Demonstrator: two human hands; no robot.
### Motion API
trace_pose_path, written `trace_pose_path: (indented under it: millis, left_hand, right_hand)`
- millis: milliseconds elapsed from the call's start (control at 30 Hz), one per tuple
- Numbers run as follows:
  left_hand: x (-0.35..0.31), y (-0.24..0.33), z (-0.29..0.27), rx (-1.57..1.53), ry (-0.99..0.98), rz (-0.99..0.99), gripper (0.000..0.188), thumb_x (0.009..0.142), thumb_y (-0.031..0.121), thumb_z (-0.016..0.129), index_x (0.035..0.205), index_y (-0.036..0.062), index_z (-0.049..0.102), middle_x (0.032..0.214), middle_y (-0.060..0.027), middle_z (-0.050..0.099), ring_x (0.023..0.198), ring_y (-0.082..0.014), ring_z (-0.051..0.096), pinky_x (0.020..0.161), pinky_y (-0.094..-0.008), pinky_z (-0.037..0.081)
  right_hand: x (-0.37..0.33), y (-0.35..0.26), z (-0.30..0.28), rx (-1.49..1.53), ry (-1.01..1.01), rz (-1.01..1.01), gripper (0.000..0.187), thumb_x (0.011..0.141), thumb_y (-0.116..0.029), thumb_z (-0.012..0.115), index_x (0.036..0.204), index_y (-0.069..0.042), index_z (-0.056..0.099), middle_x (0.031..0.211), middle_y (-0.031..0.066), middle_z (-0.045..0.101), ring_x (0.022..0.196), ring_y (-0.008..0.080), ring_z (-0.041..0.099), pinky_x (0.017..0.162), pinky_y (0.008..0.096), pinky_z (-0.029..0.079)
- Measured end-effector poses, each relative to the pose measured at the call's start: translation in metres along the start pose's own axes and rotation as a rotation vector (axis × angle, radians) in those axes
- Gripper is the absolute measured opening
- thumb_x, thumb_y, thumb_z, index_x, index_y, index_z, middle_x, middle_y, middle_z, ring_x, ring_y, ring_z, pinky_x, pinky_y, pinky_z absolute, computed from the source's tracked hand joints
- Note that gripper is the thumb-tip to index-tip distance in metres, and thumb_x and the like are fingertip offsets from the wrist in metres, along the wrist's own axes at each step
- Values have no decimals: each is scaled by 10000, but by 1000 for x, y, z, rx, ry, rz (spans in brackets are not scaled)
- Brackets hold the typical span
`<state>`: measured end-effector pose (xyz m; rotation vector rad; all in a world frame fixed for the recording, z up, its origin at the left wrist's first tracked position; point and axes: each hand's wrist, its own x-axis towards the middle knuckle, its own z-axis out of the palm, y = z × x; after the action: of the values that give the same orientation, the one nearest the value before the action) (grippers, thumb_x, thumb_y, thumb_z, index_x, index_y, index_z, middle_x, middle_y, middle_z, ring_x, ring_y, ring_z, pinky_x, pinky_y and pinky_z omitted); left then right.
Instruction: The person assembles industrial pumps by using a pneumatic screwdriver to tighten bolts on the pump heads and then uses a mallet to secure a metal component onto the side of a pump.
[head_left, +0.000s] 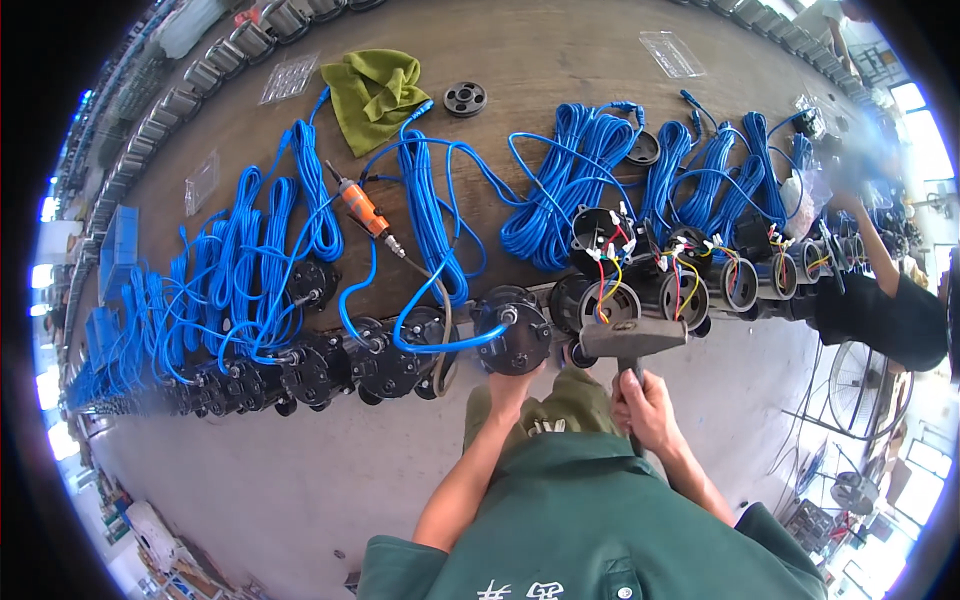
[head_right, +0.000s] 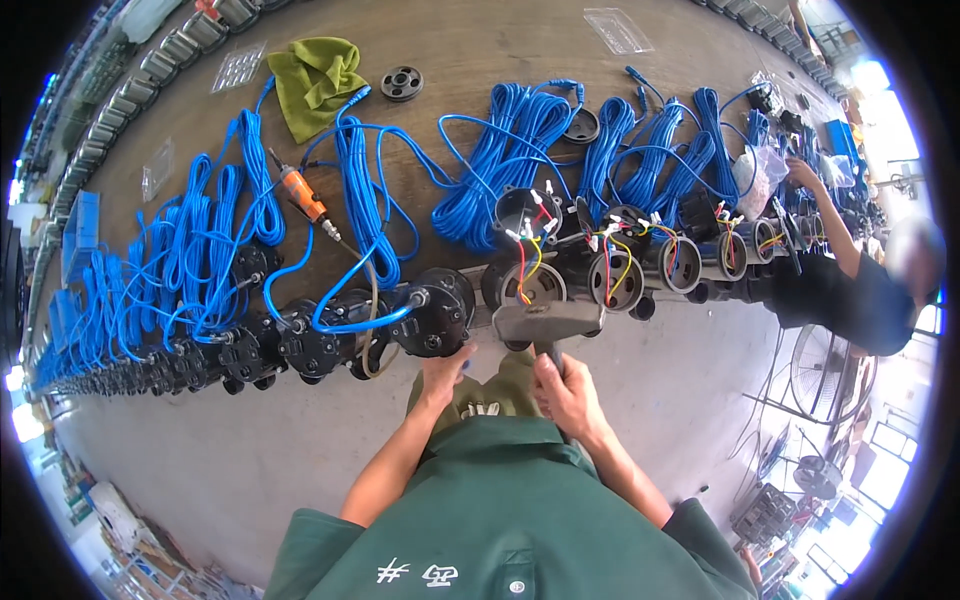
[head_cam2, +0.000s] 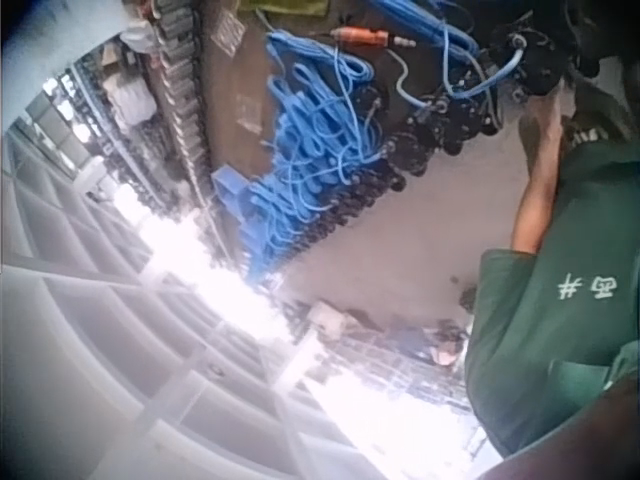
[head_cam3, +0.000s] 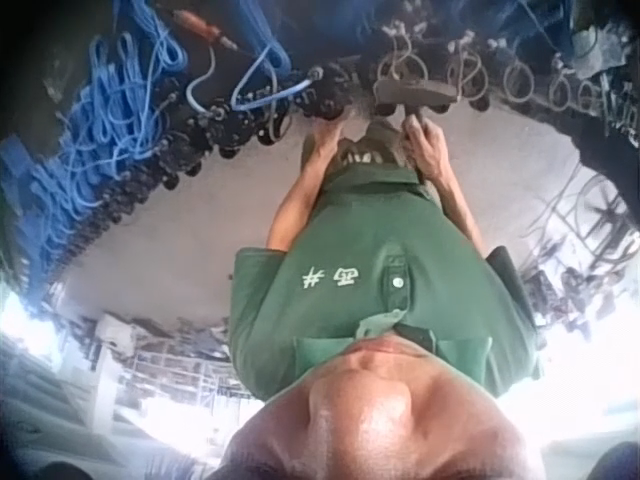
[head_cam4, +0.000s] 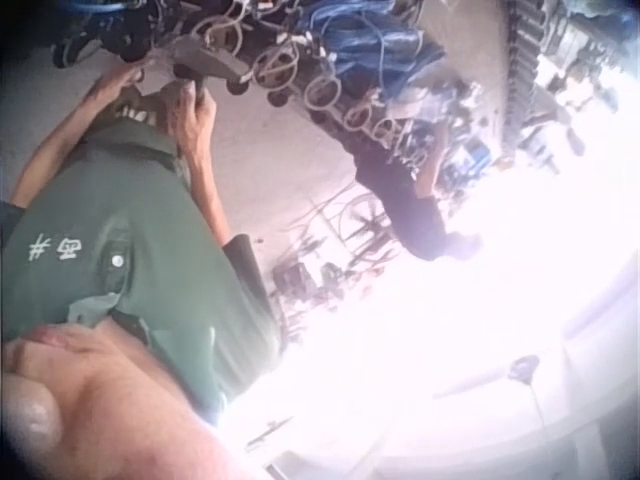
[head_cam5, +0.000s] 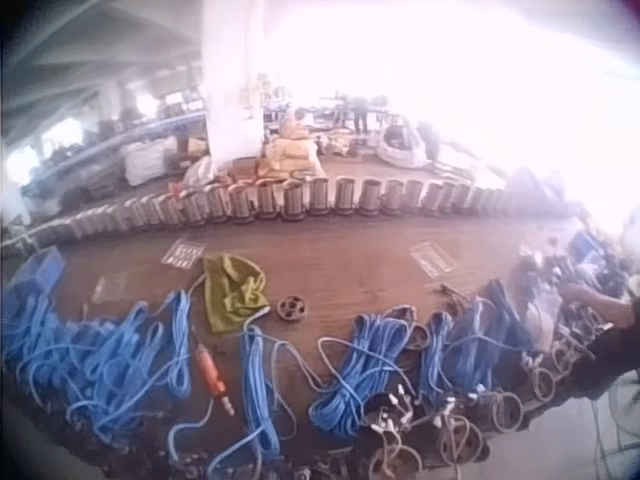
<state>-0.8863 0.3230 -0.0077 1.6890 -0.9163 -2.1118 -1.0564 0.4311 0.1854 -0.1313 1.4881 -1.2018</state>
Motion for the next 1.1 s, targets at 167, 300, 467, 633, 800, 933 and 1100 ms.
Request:
trace_pose_path:
  millis: [167, 300, 467, 633, 800, 933, 1100]
  left_hand:
    - [-4, 5, -17, 136, -158, 10, 379, 743, 73, 835, 1060, 38, 632, 883, -12, 653, 666, -93, 593, 486, -270, 448]
    - [8, -8, 6, 210, 73, 419, 583, 706, 22, 793, 1251, -32, 595, 1086, -87, 665, 947, -198, 627, 825, -347, 531]
    - [14, -12, -6, 384, 38, 438, 590, 700, 48, 788, 1252, -32, 595, 1094, -78, 650, 943, -197, 613, 820, -365, 521]
    - [4, -3, -29, 645, -124, 205, 382, 780, 264, 780, 1075, 31, 708, 951, -151, 755, 873, -313, 728, 761, -417, 551]
    - [-82, 78, 4, 939, -198, 362, 292, 862, 284, 745, 972, 16, 706, 816, -150, 739, 705, -260, 725, 655, -387, 538]
    - [-112, 164, 102, 452, -389, 848, 113, 993, 120, 606, 975, 13, 637, 765, 31, 602, 667, -23, 499, 587, -215, 400]
    - [-16, 227, 171, 1109, 266, 938, 340, 925, 212, 635, 1140, -50, 609, 1124, -266, 618, 1061, -431, 614, 934, -503, 494]
  right_hand:
    - [-4, 2, -10, -20, 12, -11, 382, 1055, -401, 549, 849, -90, 467, 656, -63, 435, 534, 23, 361, 458, 214, 296]
    - [-4, 5, -6, -70, 6, 10, 357, 1048, -389, 566, 867, -94, 478, 671, -68, 440, 549, 24, 376, 473, 213, 314]
    - [-1, 5, -2, -85, -5, 16, 356, 1040, -403, 578, 908, -79, 510, 684, -64, 453, 570, 30, 402, 488, 218, 340]
    - [-8, 11, -18, -180, 80, -81, 324, 1006, -348, 646, 919, -43, 583, 655, -6, 526, 556, 88, 468, 501, 267, 399]
    - [-34, -29, -83, -938, 591, -618, 200, 768, -68, 779, 924, -21, 662, 695, 137, 646, 593, 295, 623, 582, 343, 483]
    - [-24, -70, -155, -1244, 787, -709, 332, 708, -236, 876, 886, -51, 665, 757, 112, 668, 690, 308, 668, 631, 376, 520]
    - [10, -108, -247, -1450, 640, -770, 368, 699, -356, 878, 855, -92, 675, 778, 68, 688, 711, 274, 680, 624, 376, 514]
